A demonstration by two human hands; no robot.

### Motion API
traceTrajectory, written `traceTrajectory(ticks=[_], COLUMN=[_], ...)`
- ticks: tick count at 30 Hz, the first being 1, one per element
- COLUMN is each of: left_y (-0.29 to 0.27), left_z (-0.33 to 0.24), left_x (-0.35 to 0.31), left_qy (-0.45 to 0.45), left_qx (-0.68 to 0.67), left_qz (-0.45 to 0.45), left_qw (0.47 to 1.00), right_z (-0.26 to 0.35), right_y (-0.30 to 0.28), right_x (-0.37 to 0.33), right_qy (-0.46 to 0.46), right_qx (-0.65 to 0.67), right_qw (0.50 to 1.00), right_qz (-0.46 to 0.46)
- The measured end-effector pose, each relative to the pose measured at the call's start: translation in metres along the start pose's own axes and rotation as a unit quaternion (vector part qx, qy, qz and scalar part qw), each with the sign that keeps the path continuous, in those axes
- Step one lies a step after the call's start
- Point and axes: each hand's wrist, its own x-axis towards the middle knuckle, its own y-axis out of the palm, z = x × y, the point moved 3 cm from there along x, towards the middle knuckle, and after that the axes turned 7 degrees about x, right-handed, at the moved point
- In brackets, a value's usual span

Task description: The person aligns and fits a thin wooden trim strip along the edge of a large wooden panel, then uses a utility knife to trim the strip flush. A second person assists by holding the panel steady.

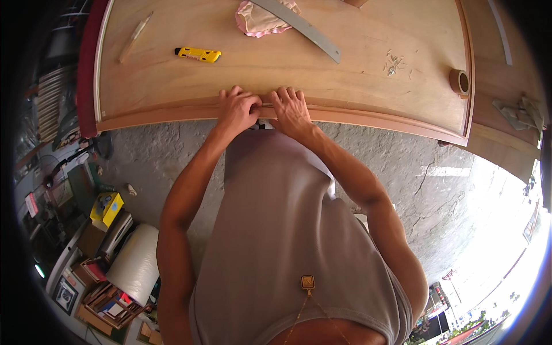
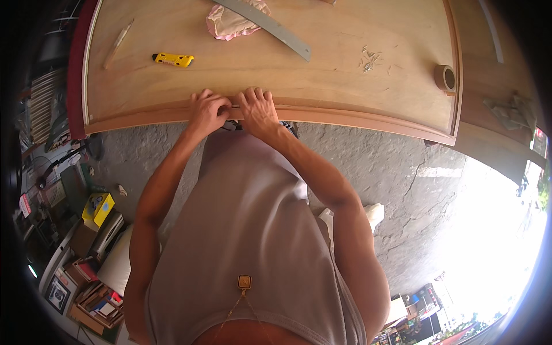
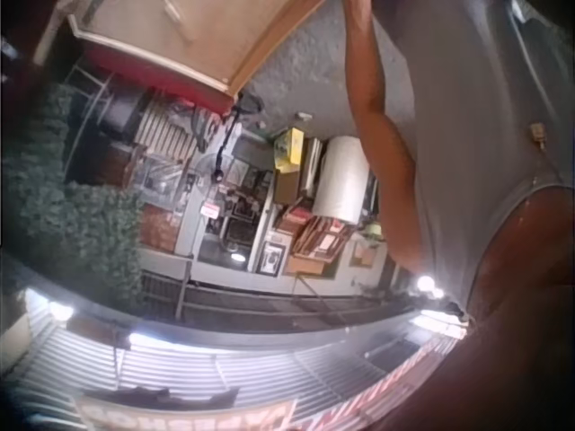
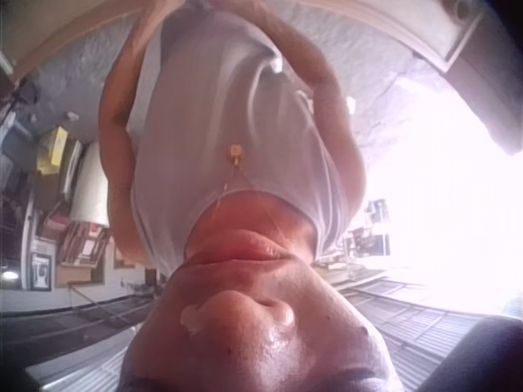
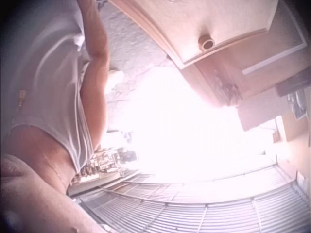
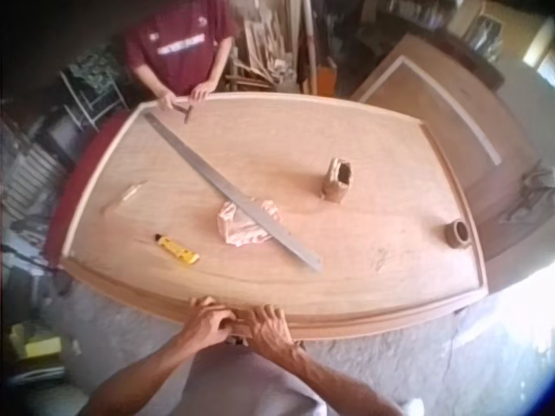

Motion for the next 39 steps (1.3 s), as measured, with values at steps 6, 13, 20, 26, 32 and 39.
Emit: traceTrajectory(ticks=[6,13,20,26,32,39], left_y=[0.001,-0.006,-0.007,-0.008,-0.007,-0.015], left_z=[-0.007,0.000,-0.003,0.009,0.011,0.019], left_x=[0.001,-0.006,-0.008,-0.012,-0.014,-0.019], left_qy=[0.007,-0.005,-0.019,-0.024,-0.018,0.000], left_qx=[0.065,0.048,0.106,0.054,0.086,0.085], left_qz=[-0.009,0.009,0.024,-0.002,-0.007,-0.030], left_qw=[0.998,0.999,0.994,0.998,0.996,0.996], right_z=[0.005,0.005,0.002,0.006,0.012,0.012], right_y=[0.012,0.013,0.011,0.009,0.024,0.029], right_x=[0.006,0.005,0.003,0.003,0.014,0.015], right_qy=[-0.011,-0.011,0.011,0.023,-0.020,-0.030], right_qx=[0.028,0.040,0.053,0.006,0.006,0.027], right_qw=[0.999,0.999,0.998,0.999,0.999,0.999], right_qz=[0.031,0.024,0.015,0.023,0.036,0.026])
